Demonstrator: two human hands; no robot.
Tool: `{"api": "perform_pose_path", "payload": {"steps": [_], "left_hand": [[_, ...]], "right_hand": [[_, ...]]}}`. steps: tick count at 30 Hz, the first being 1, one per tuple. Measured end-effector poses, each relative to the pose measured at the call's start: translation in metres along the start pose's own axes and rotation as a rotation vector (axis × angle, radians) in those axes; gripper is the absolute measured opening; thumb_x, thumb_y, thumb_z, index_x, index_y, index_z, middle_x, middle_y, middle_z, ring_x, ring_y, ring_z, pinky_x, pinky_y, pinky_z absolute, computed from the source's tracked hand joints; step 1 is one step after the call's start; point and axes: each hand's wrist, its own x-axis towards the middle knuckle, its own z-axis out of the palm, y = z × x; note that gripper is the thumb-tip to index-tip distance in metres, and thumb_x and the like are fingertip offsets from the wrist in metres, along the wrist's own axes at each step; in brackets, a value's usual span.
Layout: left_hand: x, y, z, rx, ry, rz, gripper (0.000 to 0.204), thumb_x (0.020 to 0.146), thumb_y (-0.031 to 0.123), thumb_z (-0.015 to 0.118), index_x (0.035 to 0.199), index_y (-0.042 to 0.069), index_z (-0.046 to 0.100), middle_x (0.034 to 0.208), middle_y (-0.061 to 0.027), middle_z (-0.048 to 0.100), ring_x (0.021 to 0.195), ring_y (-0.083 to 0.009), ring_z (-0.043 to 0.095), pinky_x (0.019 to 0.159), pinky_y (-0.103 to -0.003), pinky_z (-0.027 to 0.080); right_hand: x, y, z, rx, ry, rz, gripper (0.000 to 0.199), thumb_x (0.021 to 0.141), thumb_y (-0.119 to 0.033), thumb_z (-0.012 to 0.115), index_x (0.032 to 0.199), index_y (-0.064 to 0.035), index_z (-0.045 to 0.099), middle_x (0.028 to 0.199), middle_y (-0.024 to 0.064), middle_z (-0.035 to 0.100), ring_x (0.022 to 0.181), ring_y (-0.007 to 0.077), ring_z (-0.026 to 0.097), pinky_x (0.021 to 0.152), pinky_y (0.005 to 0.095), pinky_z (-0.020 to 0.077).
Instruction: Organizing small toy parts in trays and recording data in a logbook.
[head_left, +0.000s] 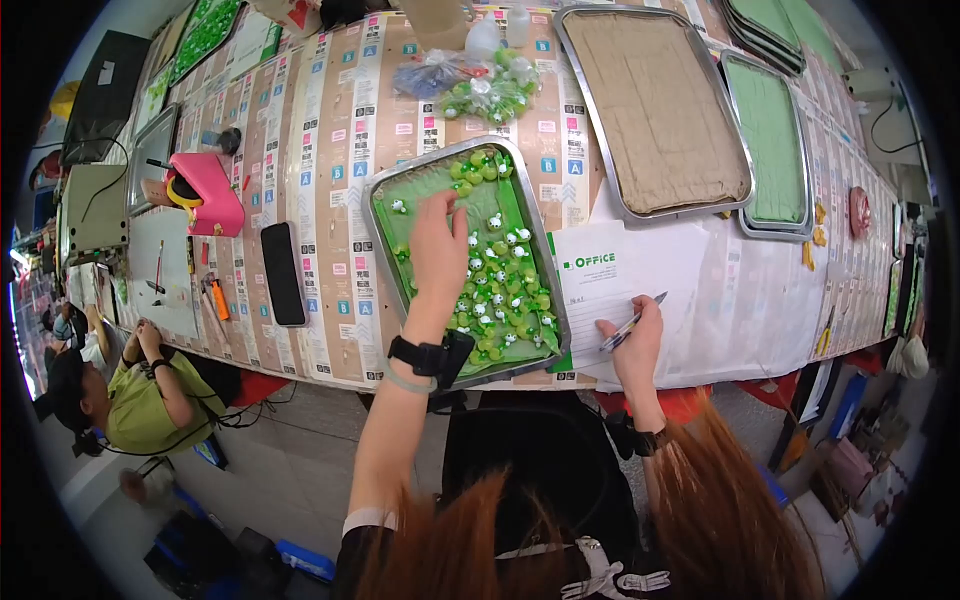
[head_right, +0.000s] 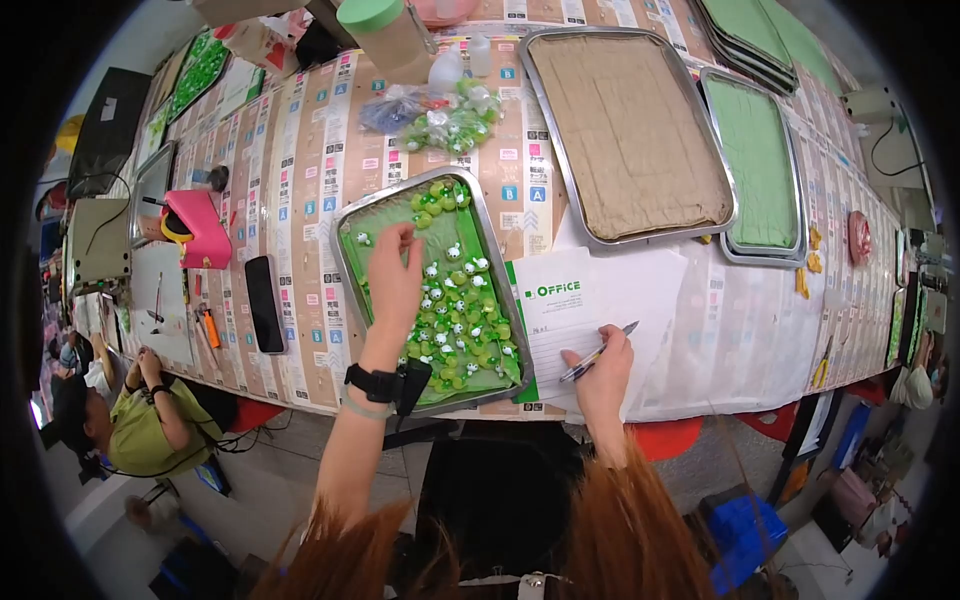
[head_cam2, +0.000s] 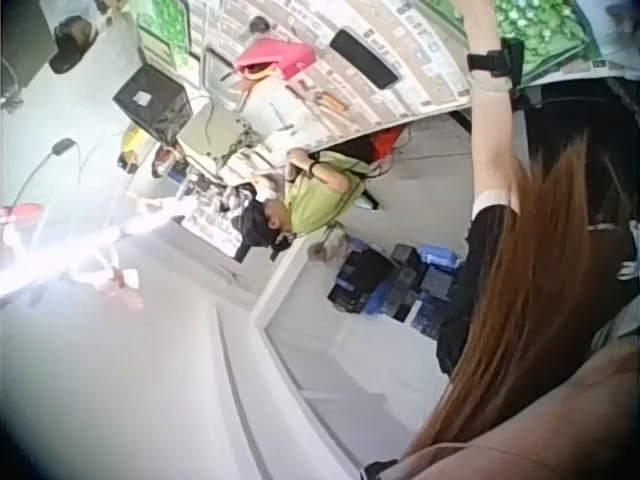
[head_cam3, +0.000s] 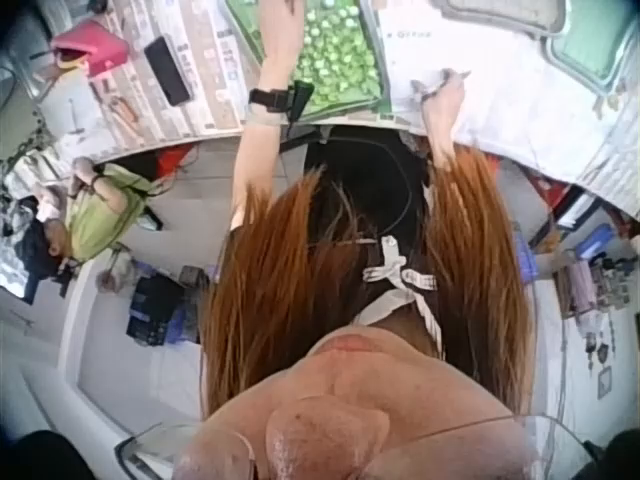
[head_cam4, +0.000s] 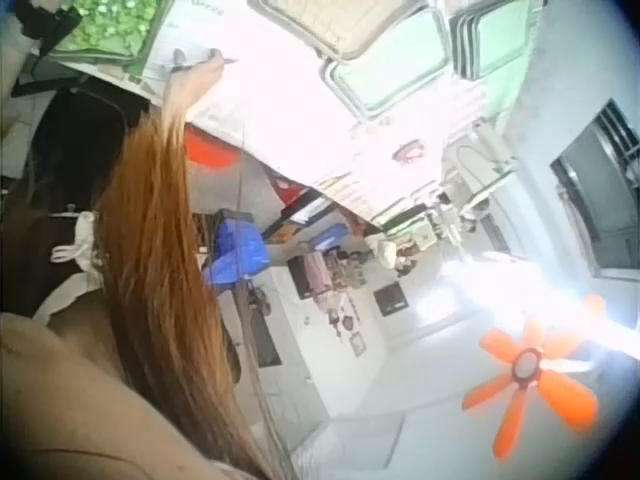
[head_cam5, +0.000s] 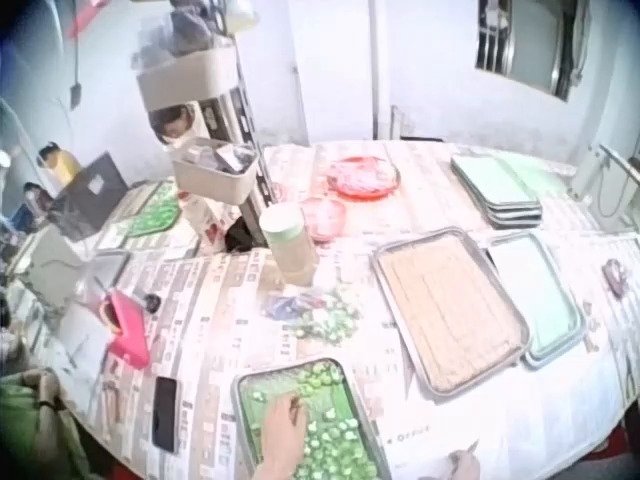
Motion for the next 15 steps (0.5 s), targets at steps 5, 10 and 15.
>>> {"api": "perform_pose_path", "payload": {"steps": [5,10,15], "left_hand": [[-0.015,0.008,0.011,0.205,0.023,0.284,0.020,0.075,0.007,0.052,0.095,0.003,0.051,0.100,-0.0105,0.048,0.091,-0.0277,0.046,0.078,-0.036,0.037],[-0.014,0.008,0.015,0.372,-0.091,0.310,0.025,0.075,0.010,0.053,0.100,0.006,0.051,0.096,-0.0085,0.048,0.092,-0.0258,0.044,0.080,-0.038,0.034],[-0.001,0.010,0.017,0.405,-0.011,0.233,0.033,0.074,0.010,0.052,0.107,0.009,0.049,0.092,-0.0098,0.047,0.086,-0.0258,0.045,0.074,-0.038,0.037]], "right_hand": [[0.012,0.002,-0.006,0.125,-0.048,0.166,0.047,0.062,-0.009,0.070,0.097,-0.0002,0.041,0.083,0.0138,0.050,0.075,0.0257,0.048,0.069,0.0327,0.0393],[0.011,0.005,-0.007,0.561,-0.126,0.301,0.035,0.068,0.000,0.063,0.095,-0.0006,0.043,0.072,0.0027,0.048,0.065,0.0078,0.045,0.057,0.0208,0.0370],[-0.002,-0.016,-0.019,0.516,-0.065,0.243,0.029,0.071,0.000,0.060,0.095,-0.0008,0.044,0.070,-0.0008,0.046,0.063,0.0041,0.041,0.054,0.0172,0.0340]]}}
